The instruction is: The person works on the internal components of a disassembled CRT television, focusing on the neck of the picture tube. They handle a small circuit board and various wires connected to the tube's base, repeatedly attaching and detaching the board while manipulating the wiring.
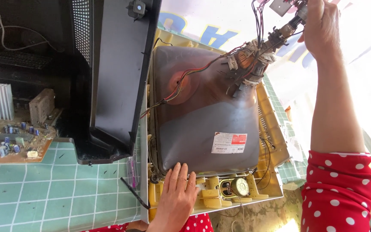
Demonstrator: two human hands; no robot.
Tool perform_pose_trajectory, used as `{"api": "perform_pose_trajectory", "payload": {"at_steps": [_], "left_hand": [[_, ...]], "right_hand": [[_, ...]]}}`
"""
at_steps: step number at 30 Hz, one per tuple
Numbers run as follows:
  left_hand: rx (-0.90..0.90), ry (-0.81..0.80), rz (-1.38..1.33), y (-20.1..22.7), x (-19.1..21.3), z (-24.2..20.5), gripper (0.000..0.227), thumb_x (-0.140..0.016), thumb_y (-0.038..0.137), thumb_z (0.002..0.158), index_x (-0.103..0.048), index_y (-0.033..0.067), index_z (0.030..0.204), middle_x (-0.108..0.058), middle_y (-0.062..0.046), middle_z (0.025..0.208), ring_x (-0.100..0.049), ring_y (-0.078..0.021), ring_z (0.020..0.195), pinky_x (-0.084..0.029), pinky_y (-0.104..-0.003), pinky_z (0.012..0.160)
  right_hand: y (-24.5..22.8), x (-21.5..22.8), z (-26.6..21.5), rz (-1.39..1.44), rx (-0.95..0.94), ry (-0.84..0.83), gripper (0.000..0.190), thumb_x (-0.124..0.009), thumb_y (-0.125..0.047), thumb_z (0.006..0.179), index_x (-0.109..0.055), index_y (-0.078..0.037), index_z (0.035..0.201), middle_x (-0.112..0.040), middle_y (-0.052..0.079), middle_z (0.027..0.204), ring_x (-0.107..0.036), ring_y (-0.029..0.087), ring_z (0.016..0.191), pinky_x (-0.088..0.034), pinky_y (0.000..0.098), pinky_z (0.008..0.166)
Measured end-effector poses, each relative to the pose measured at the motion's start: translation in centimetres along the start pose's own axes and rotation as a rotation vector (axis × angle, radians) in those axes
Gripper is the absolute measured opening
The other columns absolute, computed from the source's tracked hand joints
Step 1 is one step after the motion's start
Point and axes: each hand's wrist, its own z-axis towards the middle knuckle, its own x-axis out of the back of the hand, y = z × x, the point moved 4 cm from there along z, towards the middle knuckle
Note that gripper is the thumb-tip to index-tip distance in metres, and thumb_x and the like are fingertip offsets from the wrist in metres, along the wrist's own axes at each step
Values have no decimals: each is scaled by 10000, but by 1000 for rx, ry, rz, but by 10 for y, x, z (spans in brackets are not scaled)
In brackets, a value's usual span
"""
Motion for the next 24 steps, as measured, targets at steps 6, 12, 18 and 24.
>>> {"api": "perform_pose_trajectory", "payload": {"at_steps": [6,12,18,24], "left_hand": [[11,20,-10,1,4,3,473,-747,214,869,-655,-87,1222,-526,-365,1382,-446,-502,1357,-359,-592,1108],[24,52,54,2,12,4,490,-761,221,850,-642,-63,1232,-520,-327,1379,-447,-471,1355,-373,-556,1112],[0,56,23,2,11,4,464,-745,215,870,-656,-81,1216,-523,-356,1374,-455,-494,1342,-366,-568,1108],[-7,20,24,2,13,4,476,-729,231,893,-631,-83,1236,-516,-353,1382,-447,-490,1353,-362,-576,1114]], "right_hand": [[-21,-5,6,75,181,-82,558,-334,-126,1130,-636,134,1521,-617,278,1063,-530,299,780,-490,402,548],[5,-14,7,180,-171,3,580,-334,-510,1178,-648,-24,1210,-647,90,1067,-550,131,712,-476,280,581],[-1,-12,5,570,-267,57,522,-472,-567,1029,-565,-142,1319,-656,25,1069,-608,94,770,-475,208,582],[4,-15,-2,648,-411,100,639,-535,-640,886,-607,-136,1273,-691,-15,1048,-635,50,689,-502,167,517]]}}
